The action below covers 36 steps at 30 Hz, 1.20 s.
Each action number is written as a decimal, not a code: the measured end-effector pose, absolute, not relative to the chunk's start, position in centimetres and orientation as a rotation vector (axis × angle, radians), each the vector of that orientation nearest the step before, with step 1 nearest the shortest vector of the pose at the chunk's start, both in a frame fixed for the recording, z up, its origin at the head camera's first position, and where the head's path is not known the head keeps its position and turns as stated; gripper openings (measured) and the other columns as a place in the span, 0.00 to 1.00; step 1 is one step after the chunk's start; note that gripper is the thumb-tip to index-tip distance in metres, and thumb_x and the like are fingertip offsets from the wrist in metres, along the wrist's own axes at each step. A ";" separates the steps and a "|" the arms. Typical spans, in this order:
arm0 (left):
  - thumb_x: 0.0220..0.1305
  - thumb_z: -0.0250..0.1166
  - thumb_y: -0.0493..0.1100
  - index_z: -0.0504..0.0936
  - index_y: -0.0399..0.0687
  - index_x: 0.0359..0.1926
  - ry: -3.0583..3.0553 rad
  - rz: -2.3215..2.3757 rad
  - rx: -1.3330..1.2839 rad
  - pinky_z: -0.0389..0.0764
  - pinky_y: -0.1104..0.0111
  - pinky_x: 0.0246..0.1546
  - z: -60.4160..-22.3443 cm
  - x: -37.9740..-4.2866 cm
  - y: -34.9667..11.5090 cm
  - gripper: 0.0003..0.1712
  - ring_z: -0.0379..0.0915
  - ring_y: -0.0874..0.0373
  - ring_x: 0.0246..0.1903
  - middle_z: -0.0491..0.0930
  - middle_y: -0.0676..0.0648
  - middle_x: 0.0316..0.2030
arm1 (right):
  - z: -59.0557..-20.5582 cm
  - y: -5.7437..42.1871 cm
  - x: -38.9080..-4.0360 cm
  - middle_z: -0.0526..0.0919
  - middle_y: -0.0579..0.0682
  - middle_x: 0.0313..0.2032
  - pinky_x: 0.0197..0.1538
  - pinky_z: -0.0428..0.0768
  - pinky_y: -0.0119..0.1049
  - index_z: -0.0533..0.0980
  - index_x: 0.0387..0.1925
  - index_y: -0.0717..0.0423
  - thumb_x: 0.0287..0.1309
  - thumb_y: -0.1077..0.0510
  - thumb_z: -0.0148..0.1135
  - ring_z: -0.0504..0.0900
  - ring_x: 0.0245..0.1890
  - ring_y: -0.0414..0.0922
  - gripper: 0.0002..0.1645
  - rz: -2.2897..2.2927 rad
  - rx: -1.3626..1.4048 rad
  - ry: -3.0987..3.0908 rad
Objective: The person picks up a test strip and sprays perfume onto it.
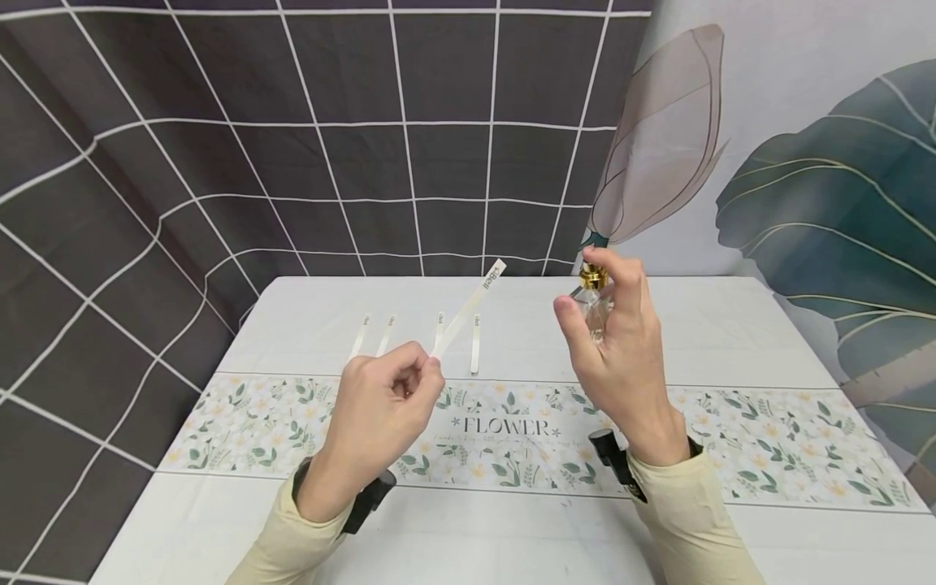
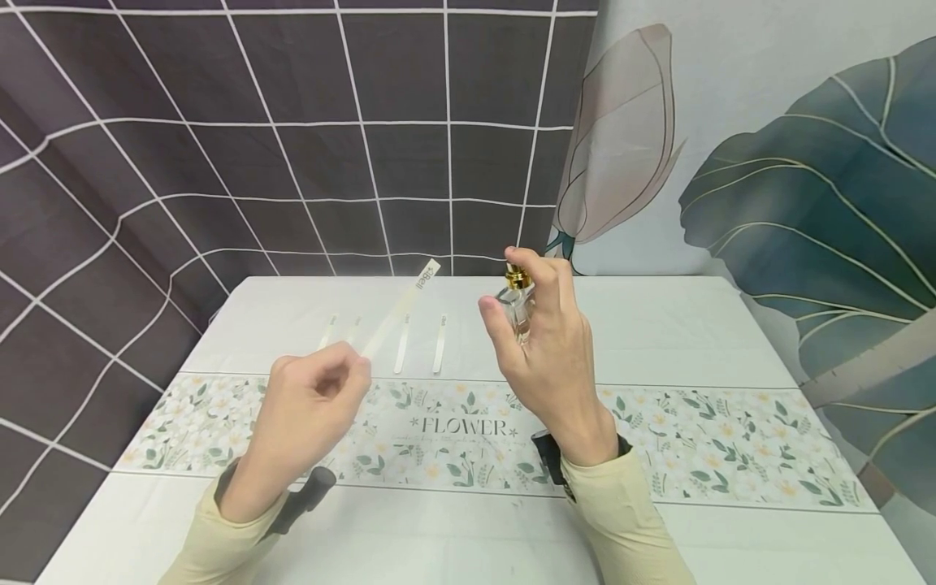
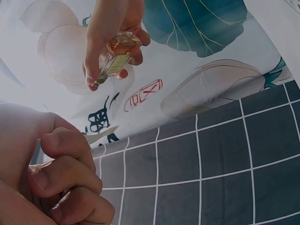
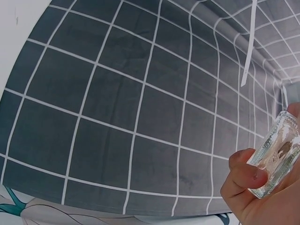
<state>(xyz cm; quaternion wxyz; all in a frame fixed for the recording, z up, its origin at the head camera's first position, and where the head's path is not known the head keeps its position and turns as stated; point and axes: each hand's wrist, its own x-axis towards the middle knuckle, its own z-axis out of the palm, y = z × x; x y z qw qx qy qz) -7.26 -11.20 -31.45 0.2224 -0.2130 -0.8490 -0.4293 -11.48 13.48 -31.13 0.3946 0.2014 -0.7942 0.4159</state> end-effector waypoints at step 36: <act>0.63 0.60 0.32 0.72 0.55 0.16 -2.375 -1.216 -0.585 0.55 0.76 0.12 -31.3 -7.1 -11.1 0.20 0.52 0.73 0.11 0.62 0.64 0.09 | -31.2 13.7 -11.5 0.70 0.60 0.40 0.32 0.63 0.35 0.65 0.64 0.53 0.73 0.48 0.54 0.65 0.30 0.42 0.25 1.024 0.485 -2.048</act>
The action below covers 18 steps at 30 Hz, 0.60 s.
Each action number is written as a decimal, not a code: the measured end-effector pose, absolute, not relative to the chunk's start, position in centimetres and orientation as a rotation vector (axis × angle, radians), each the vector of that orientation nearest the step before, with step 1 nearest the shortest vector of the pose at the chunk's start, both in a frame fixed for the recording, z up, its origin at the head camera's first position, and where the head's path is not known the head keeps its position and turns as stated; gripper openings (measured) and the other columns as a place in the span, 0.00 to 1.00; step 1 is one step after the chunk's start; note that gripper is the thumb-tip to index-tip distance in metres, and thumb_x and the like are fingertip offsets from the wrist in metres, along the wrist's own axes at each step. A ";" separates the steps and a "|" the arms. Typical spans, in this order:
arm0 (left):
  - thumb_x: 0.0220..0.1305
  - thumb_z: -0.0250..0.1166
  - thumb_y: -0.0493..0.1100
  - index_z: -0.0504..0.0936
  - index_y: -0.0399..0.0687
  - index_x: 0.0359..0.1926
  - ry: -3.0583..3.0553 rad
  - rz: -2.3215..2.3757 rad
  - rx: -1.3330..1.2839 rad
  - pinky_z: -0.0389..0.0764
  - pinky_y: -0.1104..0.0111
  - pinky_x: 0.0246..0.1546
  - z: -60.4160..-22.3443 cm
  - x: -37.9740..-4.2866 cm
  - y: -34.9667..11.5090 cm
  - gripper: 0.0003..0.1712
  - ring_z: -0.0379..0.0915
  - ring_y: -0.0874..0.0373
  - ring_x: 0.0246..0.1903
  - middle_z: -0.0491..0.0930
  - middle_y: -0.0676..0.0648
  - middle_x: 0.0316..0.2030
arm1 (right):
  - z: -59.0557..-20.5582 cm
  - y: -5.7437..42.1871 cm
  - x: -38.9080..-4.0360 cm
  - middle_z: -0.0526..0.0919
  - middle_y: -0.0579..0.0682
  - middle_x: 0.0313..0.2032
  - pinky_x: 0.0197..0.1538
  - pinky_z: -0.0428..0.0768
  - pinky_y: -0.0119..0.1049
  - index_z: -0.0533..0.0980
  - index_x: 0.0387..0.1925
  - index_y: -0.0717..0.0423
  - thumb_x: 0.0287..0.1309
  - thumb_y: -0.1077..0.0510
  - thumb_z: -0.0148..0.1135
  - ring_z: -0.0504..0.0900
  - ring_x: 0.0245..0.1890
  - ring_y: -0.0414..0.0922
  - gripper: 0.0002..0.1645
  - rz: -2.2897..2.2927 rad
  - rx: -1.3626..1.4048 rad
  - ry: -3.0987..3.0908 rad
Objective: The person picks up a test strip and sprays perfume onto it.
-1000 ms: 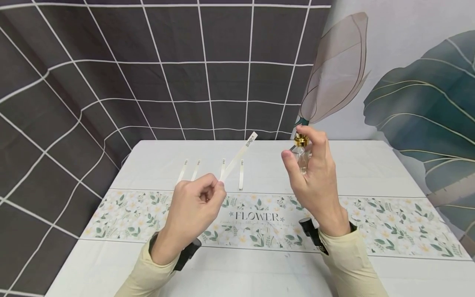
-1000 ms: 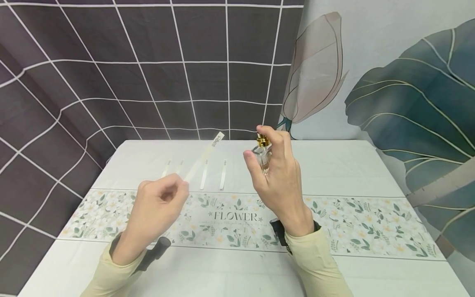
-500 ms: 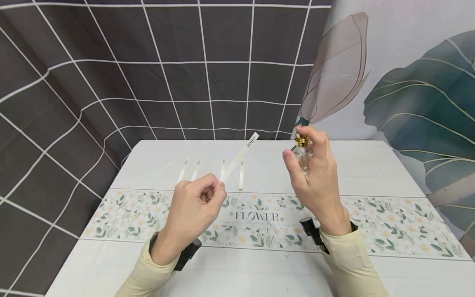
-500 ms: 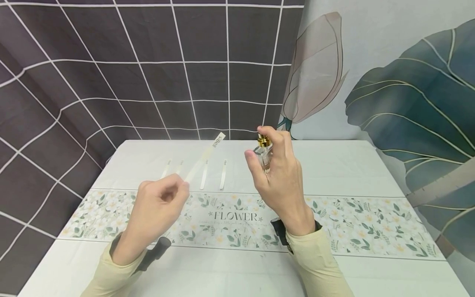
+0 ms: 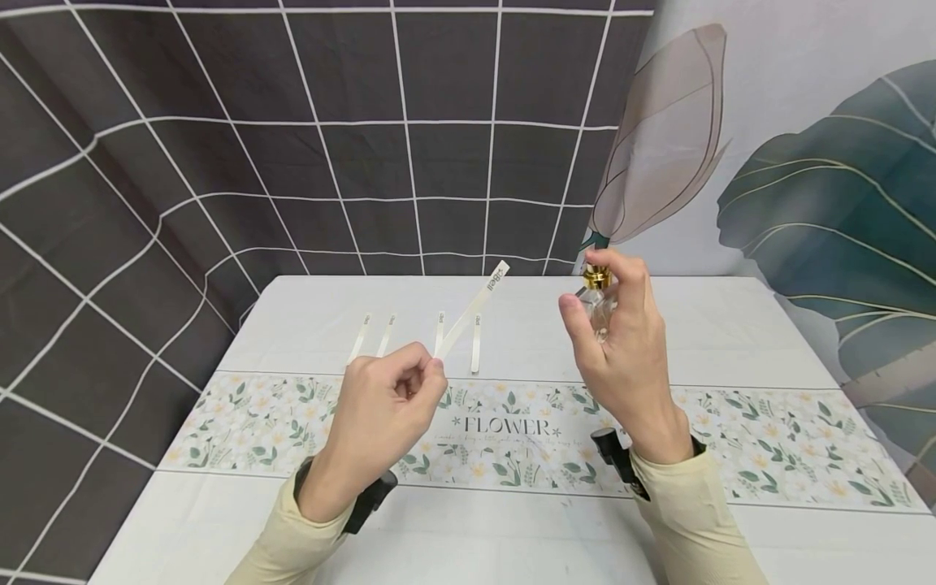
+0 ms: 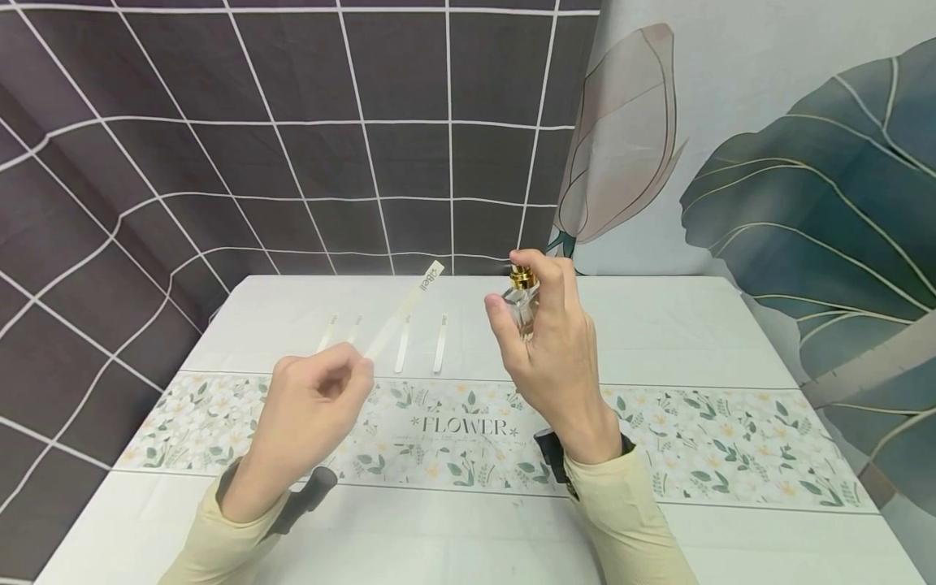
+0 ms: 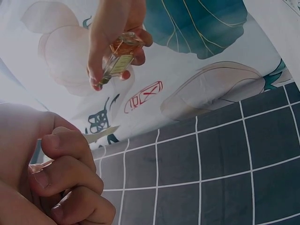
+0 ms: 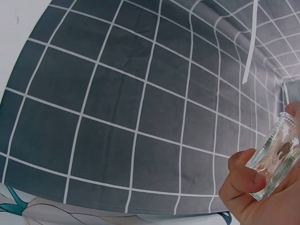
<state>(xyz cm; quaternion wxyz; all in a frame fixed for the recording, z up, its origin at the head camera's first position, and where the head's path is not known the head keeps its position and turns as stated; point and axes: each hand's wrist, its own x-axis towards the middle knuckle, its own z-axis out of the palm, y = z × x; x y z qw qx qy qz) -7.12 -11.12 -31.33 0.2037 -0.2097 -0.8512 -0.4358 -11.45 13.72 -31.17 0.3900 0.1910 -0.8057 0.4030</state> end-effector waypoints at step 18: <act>0.66 0.59 0.27 0.78 0.43 0.26 -2.187 -1.355 -0.458 0.63 0.74 0.13 -30.8 -8.1 -13.0 0.13 0.60 0.63 0.13 0.69 0.55 0.15 | -30.5 14.1 -11.2 0.68 0.49 0.49 0.46 0.66 0.33 0.61 0.69 0.58 0.75 0.48 0.52 0.68 0.43 0.41 0.30 1.171 0.525 -1.976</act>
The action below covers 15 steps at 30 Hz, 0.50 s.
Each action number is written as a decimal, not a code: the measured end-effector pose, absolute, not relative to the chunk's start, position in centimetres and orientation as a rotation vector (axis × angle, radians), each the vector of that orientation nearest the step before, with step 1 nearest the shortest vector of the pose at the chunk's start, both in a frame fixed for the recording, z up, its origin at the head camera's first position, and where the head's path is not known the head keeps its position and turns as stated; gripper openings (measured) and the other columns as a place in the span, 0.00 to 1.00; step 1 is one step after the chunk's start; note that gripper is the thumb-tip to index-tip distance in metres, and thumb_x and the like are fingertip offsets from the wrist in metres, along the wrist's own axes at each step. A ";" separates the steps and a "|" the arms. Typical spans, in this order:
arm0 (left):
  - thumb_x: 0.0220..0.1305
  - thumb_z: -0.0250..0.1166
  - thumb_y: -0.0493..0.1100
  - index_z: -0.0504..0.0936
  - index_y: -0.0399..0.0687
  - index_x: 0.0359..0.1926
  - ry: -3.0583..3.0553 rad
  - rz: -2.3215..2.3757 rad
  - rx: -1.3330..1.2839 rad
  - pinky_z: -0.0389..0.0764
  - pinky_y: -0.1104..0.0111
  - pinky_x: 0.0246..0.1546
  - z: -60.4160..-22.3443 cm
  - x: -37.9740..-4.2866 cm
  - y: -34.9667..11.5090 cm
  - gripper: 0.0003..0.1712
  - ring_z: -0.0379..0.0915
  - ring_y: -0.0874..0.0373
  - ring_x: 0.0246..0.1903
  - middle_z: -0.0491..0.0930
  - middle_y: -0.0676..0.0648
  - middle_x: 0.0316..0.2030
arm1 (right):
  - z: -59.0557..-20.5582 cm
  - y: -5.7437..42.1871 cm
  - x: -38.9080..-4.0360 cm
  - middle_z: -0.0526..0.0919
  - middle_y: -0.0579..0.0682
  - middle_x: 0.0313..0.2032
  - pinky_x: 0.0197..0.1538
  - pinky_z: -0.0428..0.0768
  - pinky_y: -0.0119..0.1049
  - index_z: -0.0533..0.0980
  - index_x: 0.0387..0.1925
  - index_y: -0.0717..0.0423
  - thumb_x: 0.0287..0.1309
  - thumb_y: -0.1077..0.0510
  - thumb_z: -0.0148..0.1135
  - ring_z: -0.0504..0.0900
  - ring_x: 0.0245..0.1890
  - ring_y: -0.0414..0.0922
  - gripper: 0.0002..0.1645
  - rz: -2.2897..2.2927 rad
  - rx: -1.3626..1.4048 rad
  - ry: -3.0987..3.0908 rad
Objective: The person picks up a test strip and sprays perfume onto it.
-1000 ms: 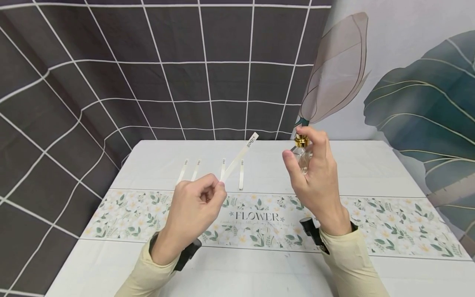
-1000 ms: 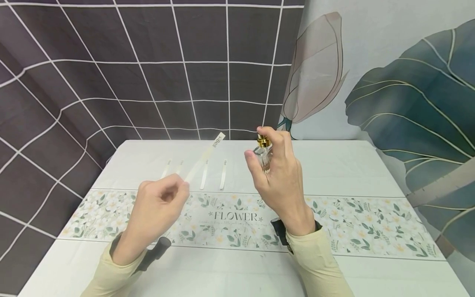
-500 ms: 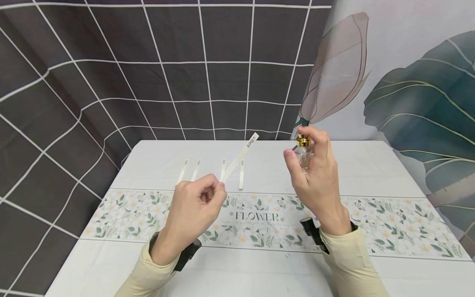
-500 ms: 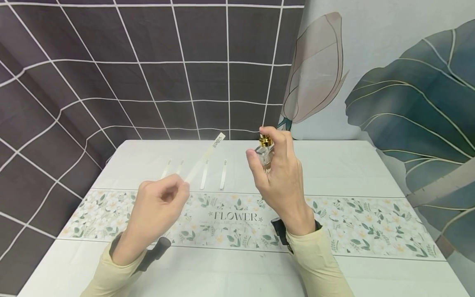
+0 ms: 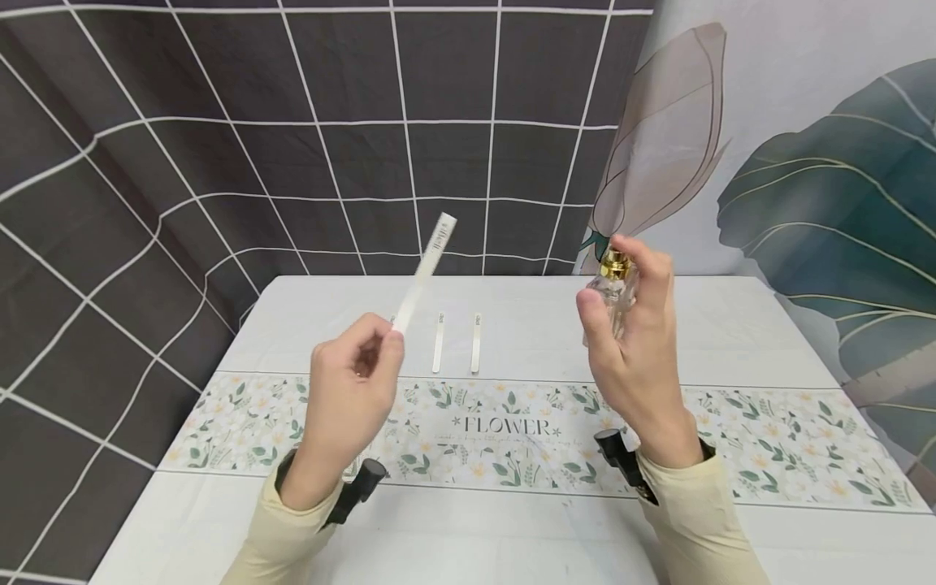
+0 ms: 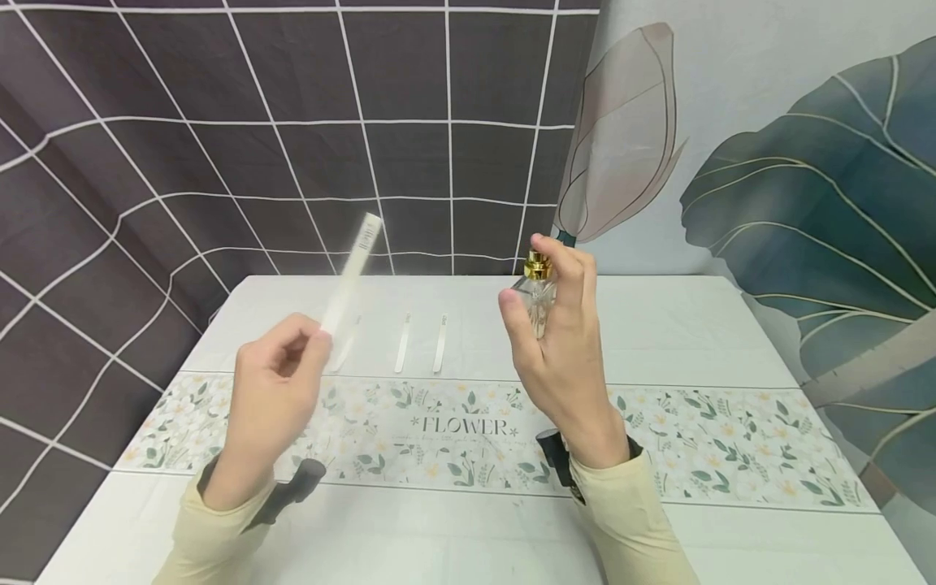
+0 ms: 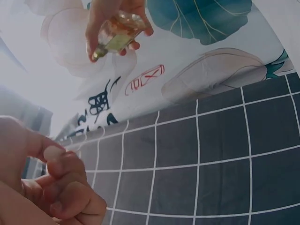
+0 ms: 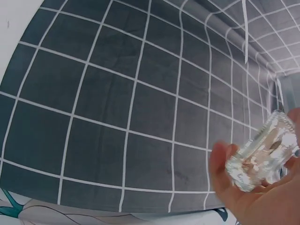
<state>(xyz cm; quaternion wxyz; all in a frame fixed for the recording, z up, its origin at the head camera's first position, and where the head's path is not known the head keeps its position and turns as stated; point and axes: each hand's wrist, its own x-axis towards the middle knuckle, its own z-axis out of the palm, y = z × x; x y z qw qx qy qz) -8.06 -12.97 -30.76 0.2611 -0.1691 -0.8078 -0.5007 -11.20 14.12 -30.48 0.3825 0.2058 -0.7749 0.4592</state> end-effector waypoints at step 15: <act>0.74 0.52 0.30 0.76 0.37 0.44 -2.185 -1.786 -0.283 0.62 0.73 0.20 -31.1 -10.8 -14.8 0.06 0.58 0.62 0.19 0.67 0.51 0.20 | -30.6 15.1 -11.5 0.68 0.64 0.59 0.56 0.61 0.33 0.56 0.74 0.59 0.75 0.58 0.54 0.64 0.56 0.49 0.32 1.096 0.552 -2.138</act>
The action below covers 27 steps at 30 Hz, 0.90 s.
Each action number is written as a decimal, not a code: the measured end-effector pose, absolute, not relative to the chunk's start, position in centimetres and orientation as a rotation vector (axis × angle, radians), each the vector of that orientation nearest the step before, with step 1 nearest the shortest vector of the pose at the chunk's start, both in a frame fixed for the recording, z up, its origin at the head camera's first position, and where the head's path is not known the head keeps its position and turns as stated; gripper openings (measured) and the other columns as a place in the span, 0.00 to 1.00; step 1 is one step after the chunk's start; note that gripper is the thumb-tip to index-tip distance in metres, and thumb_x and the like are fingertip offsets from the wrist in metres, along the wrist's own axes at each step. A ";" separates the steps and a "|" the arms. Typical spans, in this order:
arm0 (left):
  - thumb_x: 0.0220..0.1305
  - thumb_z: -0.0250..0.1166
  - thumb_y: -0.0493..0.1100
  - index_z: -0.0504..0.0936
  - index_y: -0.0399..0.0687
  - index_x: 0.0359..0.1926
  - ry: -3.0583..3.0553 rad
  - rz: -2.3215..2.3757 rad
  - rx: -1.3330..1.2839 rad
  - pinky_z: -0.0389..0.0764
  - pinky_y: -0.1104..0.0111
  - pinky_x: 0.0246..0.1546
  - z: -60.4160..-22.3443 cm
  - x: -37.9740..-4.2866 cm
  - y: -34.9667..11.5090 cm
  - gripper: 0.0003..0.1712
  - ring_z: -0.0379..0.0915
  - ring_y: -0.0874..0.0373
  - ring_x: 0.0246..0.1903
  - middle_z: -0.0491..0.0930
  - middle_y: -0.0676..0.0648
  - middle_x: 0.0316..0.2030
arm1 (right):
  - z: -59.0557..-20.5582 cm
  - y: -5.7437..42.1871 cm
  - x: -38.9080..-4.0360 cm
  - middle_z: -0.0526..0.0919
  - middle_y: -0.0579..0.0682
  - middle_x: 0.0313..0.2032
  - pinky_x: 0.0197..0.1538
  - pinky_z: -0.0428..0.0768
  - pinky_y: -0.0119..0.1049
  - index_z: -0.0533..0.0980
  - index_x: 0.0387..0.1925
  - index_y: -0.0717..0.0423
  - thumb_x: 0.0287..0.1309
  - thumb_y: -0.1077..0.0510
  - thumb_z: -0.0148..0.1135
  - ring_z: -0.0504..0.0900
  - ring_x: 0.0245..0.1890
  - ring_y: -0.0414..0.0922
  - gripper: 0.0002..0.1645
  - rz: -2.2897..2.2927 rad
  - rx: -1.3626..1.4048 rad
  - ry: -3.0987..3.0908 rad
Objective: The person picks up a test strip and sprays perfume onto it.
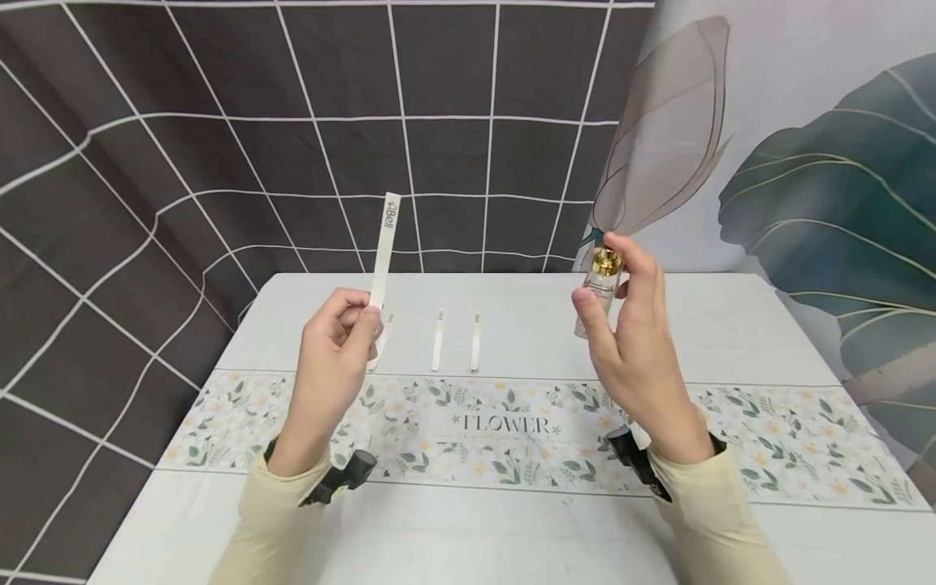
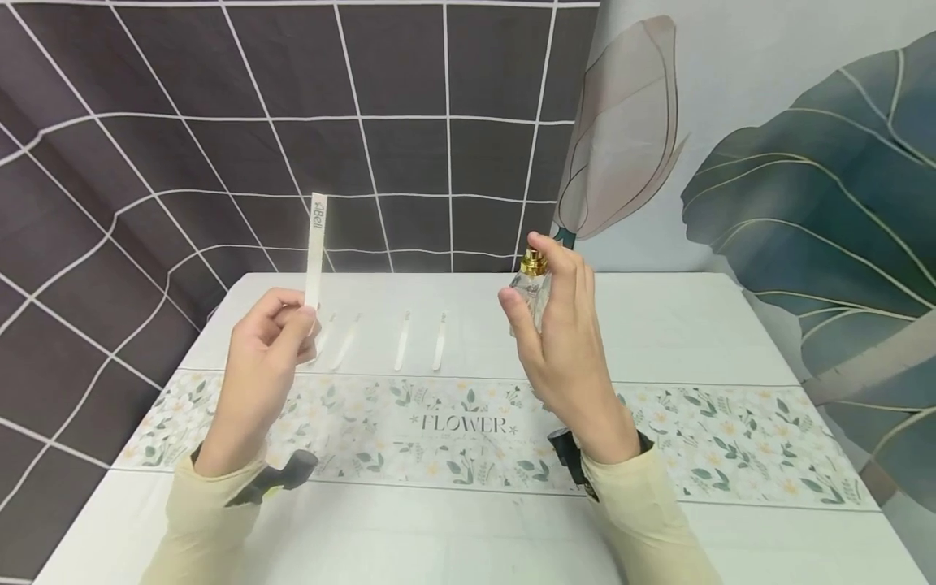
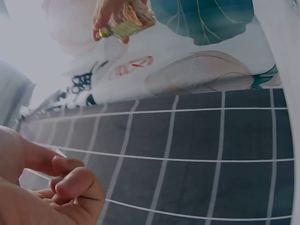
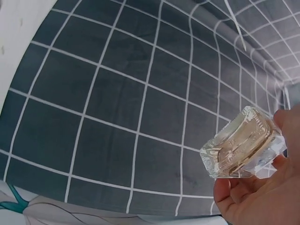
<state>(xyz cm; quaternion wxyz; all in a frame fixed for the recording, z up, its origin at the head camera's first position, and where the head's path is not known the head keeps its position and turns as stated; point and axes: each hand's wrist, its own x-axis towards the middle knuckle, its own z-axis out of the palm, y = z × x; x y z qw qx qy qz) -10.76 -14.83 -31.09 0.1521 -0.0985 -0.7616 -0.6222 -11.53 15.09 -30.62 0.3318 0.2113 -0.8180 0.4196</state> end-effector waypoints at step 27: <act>0.73 0.57 0.35 0.73 0.36 0.48 -2.551 -2.078 0.174 0.72 0.77 0.22 -40.9 -18.0 -16.8 0.07 0.69 0.66 0.18 0.82 0.54 0.23 | -36.7 18.9 -16.6 0.75 0.62 0.61 0.53 0.76 0.50 0.59 0.73 0.58 0.73 0.55 0.60 0.79 0.51 0.57 0.35 1.072 0.557 -2.599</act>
